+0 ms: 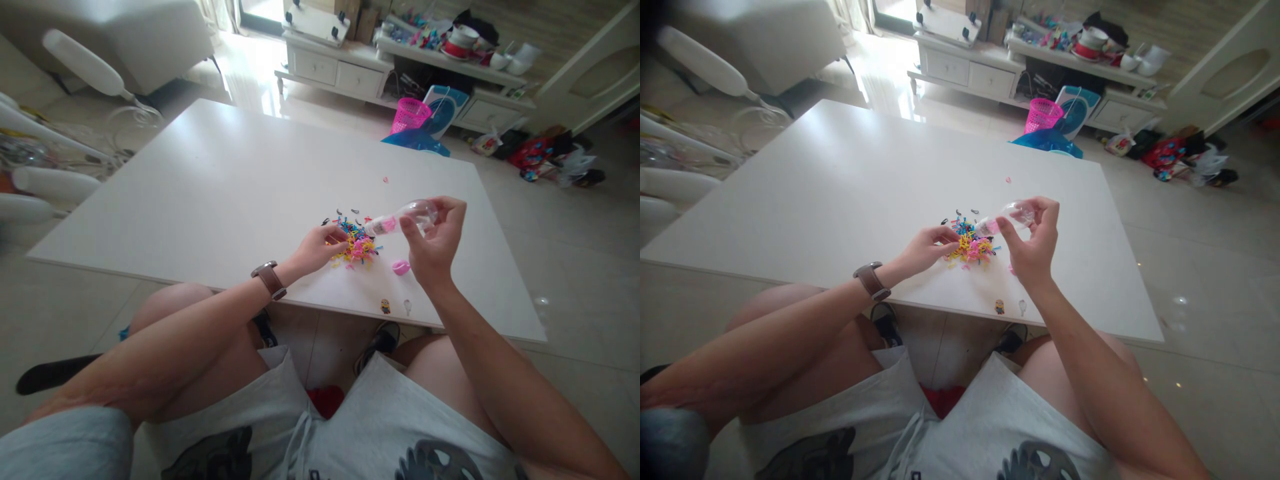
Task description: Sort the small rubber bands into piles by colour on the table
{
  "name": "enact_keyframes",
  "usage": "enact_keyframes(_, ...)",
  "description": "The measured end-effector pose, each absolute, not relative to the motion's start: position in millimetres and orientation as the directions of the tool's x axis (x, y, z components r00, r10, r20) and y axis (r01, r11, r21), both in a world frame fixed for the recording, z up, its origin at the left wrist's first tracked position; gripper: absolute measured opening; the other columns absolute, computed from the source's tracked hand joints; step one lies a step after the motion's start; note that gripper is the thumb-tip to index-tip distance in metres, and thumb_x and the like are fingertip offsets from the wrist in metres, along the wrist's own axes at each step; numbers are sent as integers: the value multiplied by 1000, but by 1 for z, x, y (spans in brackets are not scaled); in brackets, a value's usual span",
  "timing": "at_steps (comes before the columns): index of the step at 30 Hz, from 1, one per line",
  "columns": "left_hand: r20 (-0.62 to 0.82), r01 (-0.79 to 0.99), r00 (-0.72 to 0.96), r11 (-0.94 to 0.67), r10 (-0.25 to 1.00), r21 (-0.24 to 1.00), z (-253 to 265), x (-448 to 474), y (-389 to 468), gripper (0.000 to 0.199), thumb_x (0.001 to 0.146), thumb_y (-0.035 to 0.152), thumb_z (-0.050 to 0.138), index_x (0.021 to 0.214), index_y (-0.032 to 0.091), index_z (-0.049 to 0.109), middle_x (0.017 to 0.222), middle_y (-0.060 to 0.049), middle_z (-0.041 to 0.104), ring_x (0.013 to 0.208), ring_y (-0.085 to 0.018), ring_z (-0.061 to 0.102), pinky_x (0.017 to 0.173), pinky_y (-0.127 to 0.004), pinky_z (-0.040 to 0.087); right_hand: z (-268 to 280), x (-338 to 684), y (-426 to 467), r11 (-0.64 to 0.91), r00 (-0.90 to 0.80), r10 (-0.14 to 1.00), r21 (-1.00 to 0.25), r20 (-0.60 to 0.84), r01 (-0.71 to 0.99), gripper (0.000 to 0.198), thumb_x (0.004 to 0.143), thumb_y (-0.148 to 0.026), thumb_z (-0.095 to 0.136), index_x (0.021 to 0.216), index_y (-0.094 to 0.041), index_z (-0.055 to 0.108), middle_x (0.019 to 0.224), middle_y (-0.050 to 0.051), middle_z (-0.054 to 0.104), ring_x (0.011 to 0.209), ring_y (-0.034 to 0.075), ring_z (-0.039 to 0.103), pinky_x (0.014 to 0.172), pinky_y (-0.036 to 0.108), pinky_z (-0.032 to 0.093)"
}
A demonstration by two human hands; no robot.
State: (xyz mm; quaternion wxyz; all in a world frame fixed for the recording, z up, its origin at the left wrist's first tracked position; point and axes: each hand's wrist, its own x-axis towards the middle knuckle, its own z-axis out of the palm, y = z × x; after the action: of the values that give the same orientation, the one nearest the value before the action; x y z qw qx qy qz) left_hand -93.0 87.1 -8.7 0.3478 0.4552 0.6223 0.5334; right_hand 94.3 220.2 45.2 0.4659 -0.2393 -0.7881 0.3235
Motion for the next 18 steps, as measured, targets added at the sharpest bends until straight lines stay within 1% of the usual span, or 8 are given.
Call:
enact_keyframes(6,19,110,-331,18,943,994,-12,-93,87,19,81,31,73,91,16,73,89,-6,74,80,-16,65,70,-29,51,48,97,222,699,-446,650,-714,615,34,49,86,-54,76,122,-33,50,113,6,63,106,27,69,92,49,58)
enact_keyframes(13,-46,16,-304,53,952,998,-10,-91,87,25,79,34,75,94,14,72,89,-7,74,79,-16,67,70,-30,52,47,98,228,676,-421,675,-737,606,24,48,86,-55,76,118,-31,50,111,5,64,98,24,70,85,44,61)
enact_keyframes(18,-52,27,-313,64,948,998,-8,-90,86,26,78,34,76,95,15,71,91,-7,74,78,-16,67,68,-29,53,50,99,225,635,-420,720,-769,552,77,52,83,-59,77,118,-31,50,112,6,64,105,26,70,91,46,60)
